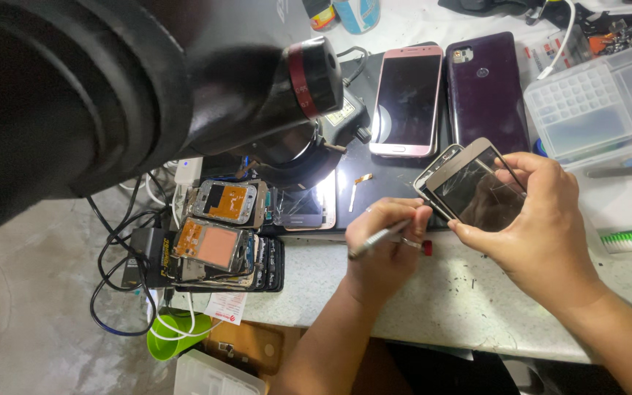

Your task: The person uses a screwdriver and tweezers to remove screws and pry open the back cover of a smartphone. They carefully separate the cover from the frame and set it aside, exposing the internal components.

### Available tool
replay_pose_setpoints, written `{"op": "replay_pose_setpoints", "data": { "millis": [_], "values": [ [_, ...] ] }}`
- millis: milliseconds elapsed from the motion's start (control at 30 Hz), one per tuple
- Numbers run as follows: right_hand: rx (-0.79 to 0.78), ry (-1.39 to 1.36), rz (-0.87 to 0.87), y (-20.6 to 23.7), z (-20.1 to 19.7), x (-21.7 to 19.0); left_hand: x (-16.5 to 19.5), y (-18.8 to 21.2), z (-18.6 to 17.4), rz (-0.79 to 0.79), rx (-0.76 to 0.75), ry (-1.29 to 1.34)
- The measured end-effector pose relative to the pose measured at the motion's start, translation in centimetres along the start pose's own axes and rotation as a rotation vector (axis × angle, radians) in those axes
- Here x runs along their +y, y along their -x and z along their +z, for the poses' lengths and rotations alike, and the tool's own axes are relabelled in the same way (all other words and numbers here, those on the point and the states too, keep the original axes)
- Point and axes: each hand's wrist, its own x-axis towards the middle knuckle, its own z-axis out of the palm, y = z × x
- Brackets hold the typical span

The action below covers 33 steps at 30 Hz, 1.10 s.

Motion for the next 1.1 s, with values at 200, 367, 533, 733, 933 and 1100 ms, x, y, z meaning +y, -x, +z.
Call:
{"op": "replay_pose_setpoints", "data": {
  "millis": [200, 367, 533, 733, 933, 1100],
  "values": [
    [-0.005, 0.006, 0.033, 0.1, 0.0, 0.1, -0.1, 0.0, 0.3, -0.045, 0.053, 0.045],
    [-0.020, -0.010, 0.048, 0.1, -0.1, 0.2, -0.8, 0.2, 0.3, -0.089, 0.084, 0.082],
    [-0.062, -0.056, 0.091, 0.2, -0.6, 0.1, -2.2, 0.3, 0.7, 0.023, 0.157, 0.395],
    [-0.040, 0.002, -0.242, 1.4, -1.3, -0.4, -1.6, 1.1, -0.4, -0.045, 0.279, 0.578],
    [0.006, 0.204, -0.615, 2.6, -1.7, -0.4, -0.3, 0.4, -1.6, -0.042, 0.156, 0.209],
    [-0.009, 0.321, -0.795, 2.5, -2.2, 0.4, 1.0, -0.2, -1.7, 0.046, -0.075, 0.153]
  ]
}}
